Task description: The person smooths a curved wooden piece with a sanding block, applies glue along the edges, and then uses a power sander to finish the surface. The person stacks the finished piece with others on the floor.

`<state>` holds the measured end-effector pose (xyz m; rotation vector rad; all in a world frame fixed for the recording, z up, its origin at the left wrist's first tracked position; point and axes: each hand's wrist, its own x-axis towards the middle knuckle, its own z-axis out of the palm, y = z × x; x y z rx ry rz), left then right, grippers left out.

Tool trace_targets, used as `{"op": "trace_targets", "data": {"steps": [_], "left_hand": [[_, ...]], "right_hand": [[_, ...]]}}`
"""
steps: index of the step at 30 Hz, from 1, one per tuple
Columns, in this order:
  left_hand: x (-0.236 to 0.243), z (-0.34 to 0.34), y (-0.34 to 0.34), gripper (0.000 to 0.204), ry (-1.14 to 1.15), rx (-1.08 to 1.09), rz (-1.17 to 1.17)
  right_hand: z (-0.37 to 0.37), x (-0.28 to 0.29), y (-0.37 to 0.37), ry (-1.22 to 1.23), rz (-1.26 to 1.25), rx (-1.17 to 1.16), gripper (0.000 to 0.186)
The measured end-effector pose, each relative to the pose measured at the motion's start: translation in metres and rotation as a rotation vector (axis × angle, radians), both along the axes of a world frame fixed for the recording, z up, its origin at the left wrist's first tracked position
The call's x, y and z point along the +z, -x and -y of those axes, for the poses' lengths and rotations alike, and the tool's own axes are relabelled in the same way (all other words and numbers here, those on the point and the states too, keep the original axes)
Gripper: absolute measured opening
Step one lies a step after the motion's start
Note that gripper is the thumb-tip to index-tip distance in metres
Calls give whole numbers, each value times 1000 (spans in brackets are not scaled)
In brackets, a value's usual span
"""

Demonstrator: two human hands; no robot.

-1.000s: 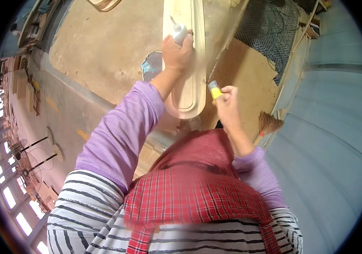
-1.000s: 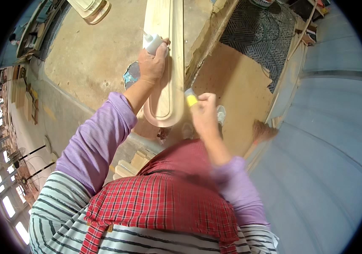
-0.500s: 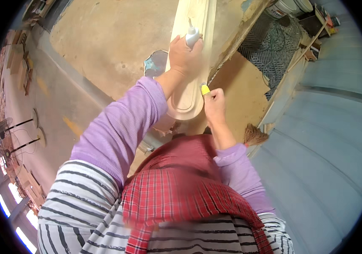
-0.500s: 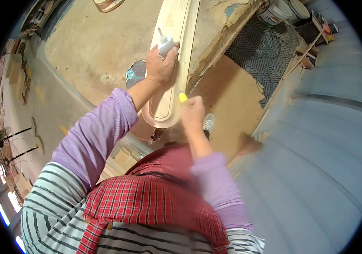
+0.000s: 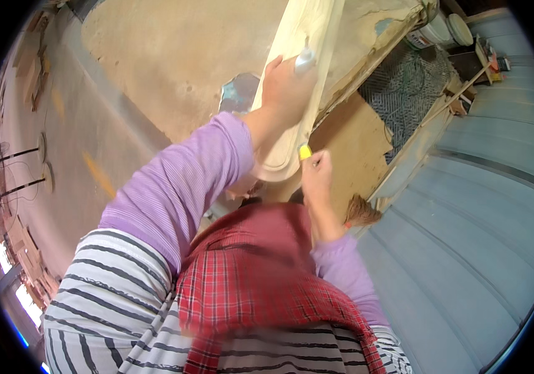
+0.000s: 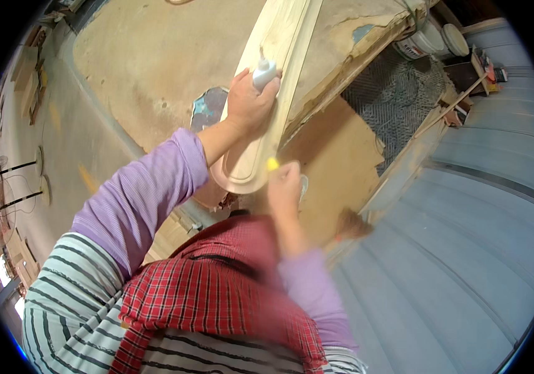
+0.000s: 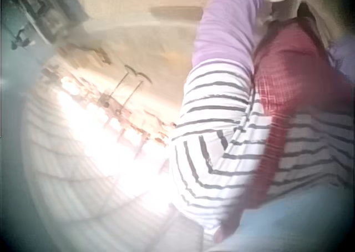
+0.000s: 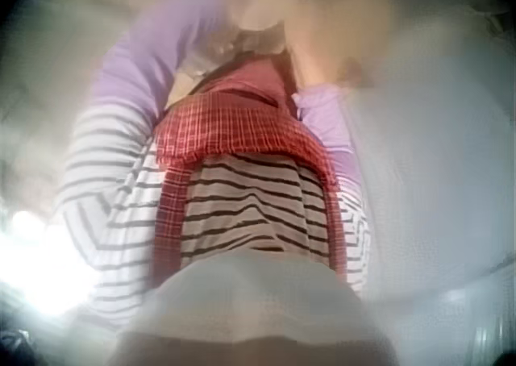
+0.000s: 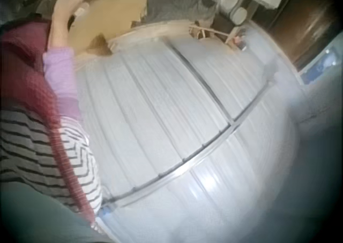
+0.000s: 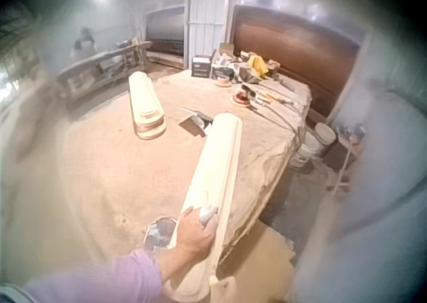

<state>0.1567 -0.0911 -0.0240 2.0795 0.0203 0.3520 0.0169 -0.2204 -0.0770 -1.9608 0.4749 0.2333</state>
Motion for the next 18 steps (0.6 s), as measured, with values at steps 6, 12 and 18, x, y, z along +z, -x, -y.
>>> {"op": "trace_targets", "data": {"steps": [6,12,18], "left_hand": [[-7,-1,-8,22,6,24,9],[0,0,-4,21,-37,28,48],[-12,-4,-11,23,-40,55,28]], "right_hand": [[-10,12,-32,-182,9,-112,12],[-7,4,-37,-186,57,-44,13],[-5,-8,0,-341,-201,-45,21]]}}
